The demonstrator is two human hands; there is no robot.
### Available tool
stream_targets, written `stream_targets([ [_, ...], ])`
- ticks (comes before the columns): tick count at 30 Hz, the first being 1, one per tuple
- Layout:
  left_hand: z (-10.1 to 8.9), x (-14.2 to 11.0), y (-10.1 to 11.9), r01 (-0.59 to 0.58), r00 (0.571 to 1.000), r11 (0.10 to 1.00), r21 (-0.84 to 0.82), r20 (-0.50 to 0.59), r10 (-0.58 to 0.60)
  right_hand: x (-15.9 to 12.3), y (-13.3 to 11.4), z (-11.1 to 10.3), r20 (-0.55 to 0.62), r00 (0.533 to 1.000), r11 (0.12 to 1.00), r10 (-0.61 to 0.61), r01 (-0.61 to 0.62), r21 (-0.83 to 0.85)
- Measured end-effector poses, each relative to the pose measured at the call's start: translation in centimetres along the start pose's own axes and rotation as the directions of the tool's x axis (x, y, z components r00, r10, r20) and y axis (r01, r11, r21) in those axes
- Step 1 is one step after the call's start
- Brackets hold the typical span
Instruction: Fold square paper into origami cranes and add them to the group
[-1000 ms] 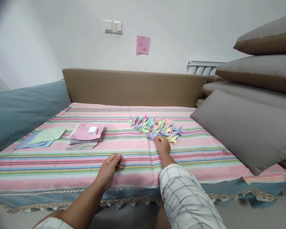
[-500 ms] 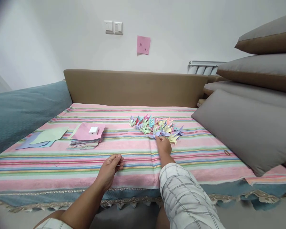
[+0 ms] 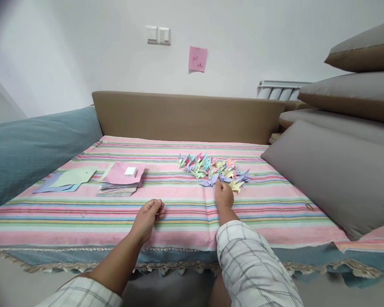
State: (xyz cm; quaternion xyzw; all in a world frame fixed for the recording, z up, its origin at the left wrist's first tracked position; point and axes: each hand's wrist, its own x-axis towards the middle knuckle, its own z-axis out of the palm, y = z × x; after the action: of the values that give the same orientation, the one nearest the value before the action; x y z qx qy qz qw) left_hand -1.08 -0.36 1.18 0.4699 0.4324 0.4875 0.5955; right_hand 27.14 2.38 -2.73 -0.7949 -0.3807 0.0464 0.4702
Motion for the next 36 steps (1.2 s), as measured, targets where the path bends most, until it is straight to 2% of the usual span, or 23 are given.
stream_targets([
  [4, -1.7, 1.5, 0.7, -0.104, 0.989, 0.973, 0.204, -0.079, 0.122, -0.5, 0.1, -0.1, -0.141, 0.989, 0.990, -0.038, 0.056, 0.129],
  [5, -2.3, 1.9, 1.0, -0.116, 0.983, 0.953, 0.278, -0.108, 0.151, -0.8, -0.2, -0.1, -0.173, 0.985, 0.982, -0.011, 0.044, 0.186],
  [7, -3.7, 2.8, 1.8, -0.154, 0.948, 0.874, 0.462, -0.179, 0.261, -1.9, -1.4, -0.1, -0.159, 0.983, 0.942, 0.090, -0.032, 0.335],
  [10, -6.0, 4.1, 2.9, -0.132, 0.874, 0.659, 0.740, -0.226, 0.429, -4.8, -3.6, -0.1, -0.050, 0.985, 0.794, 0.168, -0.105, 0.598],
  [12, -7.4, 4.8, 3.5, -0.098, 0.829, 0.495, 0.863, -0.204, 0.521, -7.1, -4.7, 0.0, 0.056, 0.988, 0.706, 0.141, -0.140, 0.694],
  [16, -9.0, 6.1, 4.2, 0.027, 0.777, 0.194, 0.981, -0.143, 0.614, -10.6, -5.3, 0.3, 0.267, 0.963, 0.720, 0.032, -0.208, 0.662],
  [20, -8.8, 7.5, 4.8, -0.022, 0.790, -0.037, 0.999, 0.040, 0.612, -11.3, -5.5, 0.4, 0.373, 0.927, 0.726, -0.028, -0.238, 0.646],
  [22, -8.5, 8.2, 5.1, -0.042, 0.808, -0.088, 0.995, 0.086, 0.583, -11.2, -5.8, 0.2, 0.383, 0.922, 0.731, -0.057, -0.223, 0.645],
  [24, -8.2, 8.9, 5.3, -0.035, 0.829, -0.103, 0.994, 0.086, 0.553, -11.0, -6.1, 0.1, 0.386, 0.919, 0.741, -0.075, -0.208, 0.639],
  [29, -8.3, 9.7, 5.4, 0.016, 0.875, -0.061, 0.998, 0.015, 0.483, -10.8, -6.4, 0.0, 0.398, 0.910, 0.747, -0.116, -0.184, 0.639],
  [36, -8.2, 10.1, 5.8, -0.002, 0.864, -0.124, 0.992, 0.065, 0.499, -10.8, -6.4, 0.1, 0.429, 0.894, 0.738, -0.132, -0.200, 0.644],
])
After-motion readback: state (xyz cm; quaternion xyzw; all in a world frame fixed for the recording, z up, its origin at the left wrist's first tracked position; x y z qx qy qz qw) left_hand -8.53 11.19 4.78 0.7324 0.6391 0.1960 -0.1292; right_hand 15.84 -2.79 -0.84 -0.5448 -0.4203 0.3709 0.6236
